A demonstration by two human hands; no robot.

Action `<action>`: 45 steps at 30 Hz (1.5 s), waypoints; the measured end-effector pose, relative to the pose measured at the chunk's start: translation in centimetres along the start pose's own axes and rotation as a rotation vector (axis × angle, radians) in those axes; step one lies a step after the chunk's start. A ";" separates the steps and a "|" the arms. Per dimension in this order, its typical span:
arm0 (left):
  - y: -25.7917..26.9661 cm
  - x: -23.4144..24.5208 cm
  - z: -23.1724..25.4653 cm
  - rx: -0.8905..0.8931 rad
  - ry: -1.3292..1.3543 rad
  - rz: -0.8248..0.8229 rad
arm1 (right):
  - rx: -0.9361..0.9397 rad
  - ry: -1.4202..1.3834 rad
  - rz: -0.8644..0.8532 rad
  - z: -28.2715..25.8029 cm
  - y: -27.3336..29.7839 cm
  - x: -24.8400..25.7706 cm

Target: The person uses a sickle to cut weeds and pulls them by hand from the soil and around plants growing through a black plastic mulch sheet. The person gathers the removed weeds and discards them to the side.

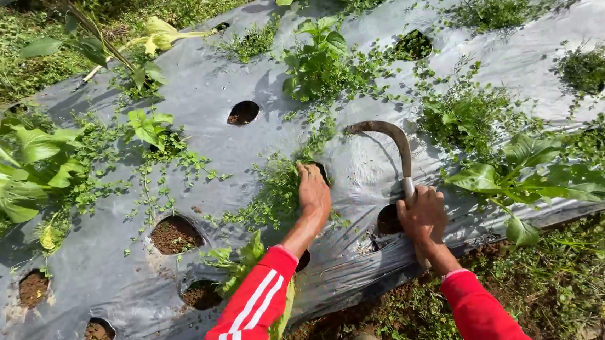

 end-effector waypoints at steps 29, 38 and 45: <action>-2.0 -9.9 -8.0 0.080 1.350 0.076 | -0.021 0.196 -0.075 -2.1 -1.0 2.1; 1.3 -4.4 -10.6 0.029 0.899 0.001 | -0.093 0.141 -0.141 -2.5 -1.2 2.9; -4.3 0.4 -4.3 -0.162 0.797 0.321 | -0.069 0.154 -0.132 -2.4 -1.1 2.5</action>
Point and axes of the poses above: each hand's wrist, its own y-axis away from the middle knuckle, its own x-axis out of the back of the hand, z = x × y, the point moved 4 cm from there along -y, towards the middle knuckle, and after that the axes turned 10 degrees about -y, right-handed, at the moved point
